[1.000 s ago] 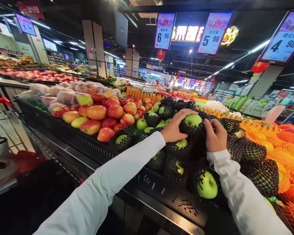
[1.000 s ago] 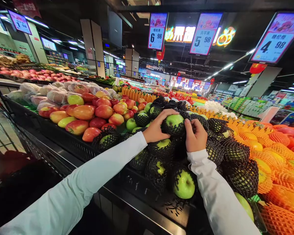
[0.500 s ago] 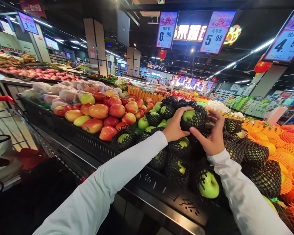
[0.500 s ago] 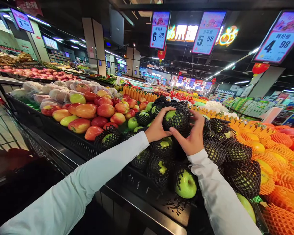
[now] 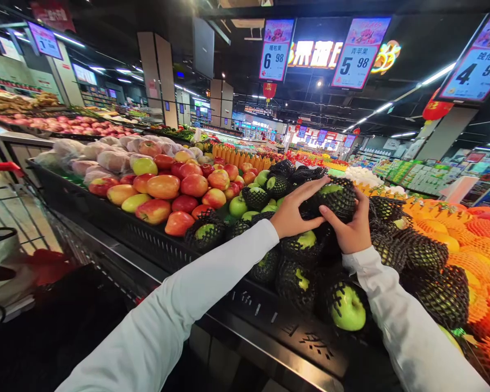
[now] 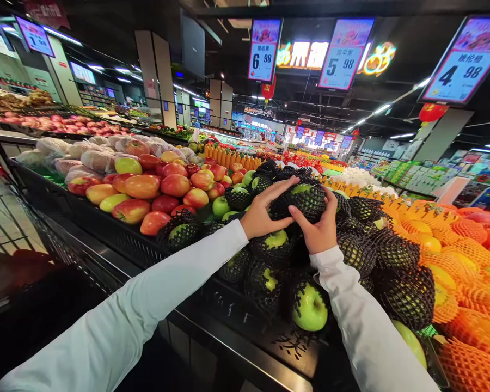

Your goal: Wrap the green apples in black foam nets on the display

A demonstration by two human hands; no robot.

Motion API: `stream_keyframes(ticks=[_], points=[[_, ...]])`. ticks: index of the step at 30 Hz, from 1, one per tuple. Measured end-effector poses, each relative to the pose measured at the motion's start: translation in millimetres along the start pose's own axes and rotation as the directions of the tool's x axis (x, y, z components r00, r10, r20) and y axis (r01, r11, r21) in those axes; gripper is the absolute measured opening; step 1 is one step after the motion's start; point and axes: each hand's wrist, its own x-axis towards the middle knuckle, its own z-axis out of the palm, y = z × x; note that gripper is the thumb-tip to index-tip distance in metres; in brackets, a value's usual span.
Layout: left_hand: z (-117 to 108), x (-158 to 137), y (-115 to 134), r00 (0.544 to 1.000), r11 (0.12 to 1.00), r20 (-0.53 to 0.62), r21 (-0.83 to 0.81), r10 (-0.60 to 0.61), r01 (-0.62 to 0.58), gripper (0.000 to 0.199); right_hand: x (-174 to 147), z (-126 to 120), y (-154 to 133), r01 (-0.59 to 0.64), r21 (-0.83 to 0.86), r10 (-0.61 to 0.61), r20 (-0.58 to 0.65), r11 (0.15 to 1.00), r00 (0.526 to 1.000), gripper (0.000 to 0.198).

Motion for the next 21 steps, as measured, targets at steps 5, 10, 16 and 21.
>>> stream_keyframes(ticks=[5, 10, 16, 21], points=[[0, -1, 4, 0.995, 0.997, -0.069, -0.040, -0.068, 0.065, 0.066, 4, -2, 0, -0.100, 0.039, 0.104, -0.120, 0.994, 0.987, 0.073], [1, -2, 3, 0.985, 0.982, -0.006, -0.075, -0.174, 0.174, 0.091, 4, -7, -18, -0.087, -0.046, 0.083, -0.069, 0.995, 0.994, 0.066], [2, -2, 3, 0.975, 0.939, 0.135, -0.277, -0.175, 0.206, 0.113, 1, -10, -25, 0.068, -0.026, -0.064, 0.120, 0.997, 0.991, 0.079], [-1, -3, 6, 0.987, 0.972, 0.049, -0.174, -0.153, 0.159, 0.114, 1, -8, -24, 0.202, -0.056, -0.185, 0.220, 0.978, 0.958, 0.105]])
